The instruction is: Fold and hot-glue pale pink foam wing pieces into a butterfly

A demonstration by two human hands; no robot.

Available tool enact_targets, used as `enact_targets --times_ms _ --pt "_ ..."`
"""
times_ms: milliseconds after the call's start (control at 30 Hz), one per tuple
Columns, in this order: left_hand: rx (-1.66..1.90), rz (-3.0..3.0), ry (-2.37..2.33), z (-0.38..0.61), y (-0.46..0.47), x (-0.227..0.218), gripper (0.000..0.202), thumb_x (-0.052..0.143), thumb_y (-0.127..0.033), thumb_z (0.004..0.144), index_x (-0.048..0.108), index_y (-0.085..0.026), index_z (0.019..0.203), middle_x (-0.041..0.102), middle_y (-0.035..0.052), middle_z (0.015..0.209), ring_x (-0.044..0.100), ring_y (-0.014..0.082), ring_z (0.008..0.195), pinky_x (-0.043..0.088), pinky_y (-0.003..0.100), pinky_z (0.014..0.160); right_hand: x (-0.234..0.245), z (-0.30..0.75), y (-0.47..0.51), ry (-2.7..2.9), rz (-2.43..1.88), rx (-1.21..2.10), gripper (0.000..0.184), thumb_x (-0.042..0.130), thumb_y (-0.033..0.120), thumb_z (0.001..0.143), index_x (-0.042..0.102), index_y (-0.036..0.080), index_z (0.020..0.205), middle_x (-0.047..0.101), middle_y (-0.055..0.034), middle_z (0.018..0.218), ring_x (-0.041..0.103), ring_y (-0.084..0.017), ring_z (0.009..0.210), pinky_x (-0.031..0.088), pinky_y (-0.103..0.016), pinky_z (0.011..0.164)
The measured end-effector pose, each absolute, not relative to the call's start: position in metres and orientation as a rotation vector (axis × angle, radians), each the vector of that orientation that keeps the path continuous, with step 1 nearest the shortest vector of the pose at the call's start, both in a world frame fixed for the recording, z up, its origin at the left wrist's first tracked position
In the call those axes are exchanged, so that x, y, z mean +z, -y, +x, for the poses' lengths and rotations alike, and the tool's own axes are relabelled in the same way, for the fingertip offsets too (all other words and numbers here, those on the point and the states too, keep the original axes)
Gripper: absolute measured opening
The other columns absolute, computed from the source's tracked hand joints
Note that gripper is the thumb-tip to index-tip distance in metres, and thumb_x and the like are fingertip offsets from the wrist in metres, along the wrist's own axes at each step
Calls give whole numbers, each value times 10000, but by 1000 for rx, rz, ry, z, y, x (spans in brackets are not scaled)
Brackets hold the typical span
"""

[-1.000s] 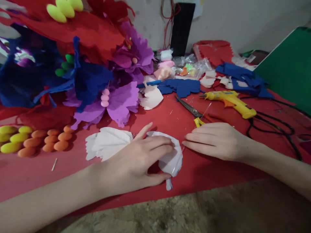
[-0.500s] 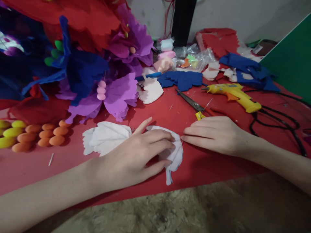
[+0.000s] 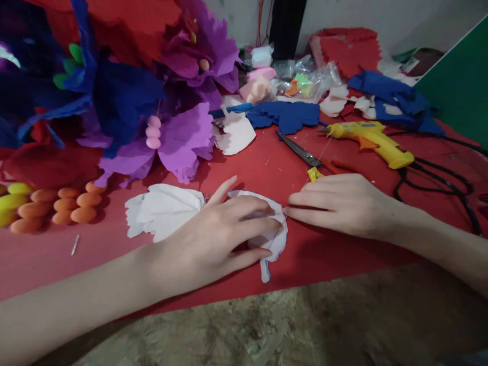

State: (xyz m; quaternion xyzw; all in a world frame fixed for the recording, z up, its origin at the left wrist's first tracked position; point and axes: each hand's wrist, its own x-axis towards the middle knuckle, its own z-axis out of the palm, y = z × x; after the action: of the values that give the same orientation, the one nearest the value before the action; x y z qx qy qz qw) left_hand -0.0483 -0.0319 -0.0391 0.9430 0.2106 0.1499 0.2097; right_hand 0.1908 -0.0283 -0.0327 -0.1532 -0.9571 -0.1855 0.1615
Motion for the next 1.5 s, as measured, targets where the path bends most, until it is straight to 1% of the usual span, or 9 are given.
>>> enact_targets --times_ms 267,400,533,700,867,1033,1233,1400,1500 --pt "401 2685 -556 -48 31 -37 220 470 -269 926 683 -225 961 631 74 1076 580 169 1047 147 468 1098 -34 196 25 2721 -496 -332 185 411 115 905 594 132 889 658 -22 879 562 -98 748 432 -221 646" --pt "423 2675 -549 -47 31 -37 217 474 -257 924 684 -217 966 633 75 1065 594 172 1017 159 472 1092 -37 197 23 2697 -517 -254 164 442 96 884 603 120 866 660 -29 892 573 -96 794 452 -211 700" --pt "401 2664 -561 -48 32 -39 205 490 -252 915 683 -221 976 624 84 1101 580 184 1062 149 487 1093 -37 197 21 2714 -542 -223 193 417 118 900 607 127 866 655 -30 907 578 -96 816 458 -211 704" --pt "405 2663 -560 -48 31 -40 194 506 -237 906 674 -227 1004 623 81 1107 574 186 1075 119 503 1102 -35 197 20 2754 -548 -241 273 346 126 926 610 145 862 644 -29 886 574 -91 788 440 -207 655" --pt "406 2677 -560 -50 31 -41 205 497 -262 908 682 -224 987 624 85 1109 579 187 1060 120 493 1105 -36 194 21 2787 -591 -257 313 294 119 938 606 119 912 638 -50 902 564 -102 804 419 -210 640" --pt "408 2645 -562 -49 31 -39 202 498 -255 910 677 -226 998 626 80 1107 584 187 1053 128 510 1100 -39 191 19 2741 -631 -209 263 349 155 933 600 124 863 637 -39 869 507 -130 803 403 -247 738" --pt "411 2634 -566 -48 32 -38 197 530 -185 890 669 -199 1028 632 87 1091 583 187 1060 132 506 1095 -39 190 19 2692 -657 -164 215 395 185 927 577 135 825 632 -24 836 464 -133 797 340 -260 723" --pt "494 2555 -578 -48 33 -36 168 540 -229 888 665 -228 1000 663 33 1070 594 154 1043 120 442 1120 -33 190 21 2696 -669 -84 238 365 178 935 573 135 826 629 -26 840 456 -130 807 336 -258 756" --pt "596 2454 -705 -44 31 -25 166 506 -190 883 668 -212 912 698 0 945 633 143 919 232 431 1076 -24 188 25 2670 -710 -54 250 362 202 939 581 133 840 623 -33 836 461 -131 813 336 -264 772"
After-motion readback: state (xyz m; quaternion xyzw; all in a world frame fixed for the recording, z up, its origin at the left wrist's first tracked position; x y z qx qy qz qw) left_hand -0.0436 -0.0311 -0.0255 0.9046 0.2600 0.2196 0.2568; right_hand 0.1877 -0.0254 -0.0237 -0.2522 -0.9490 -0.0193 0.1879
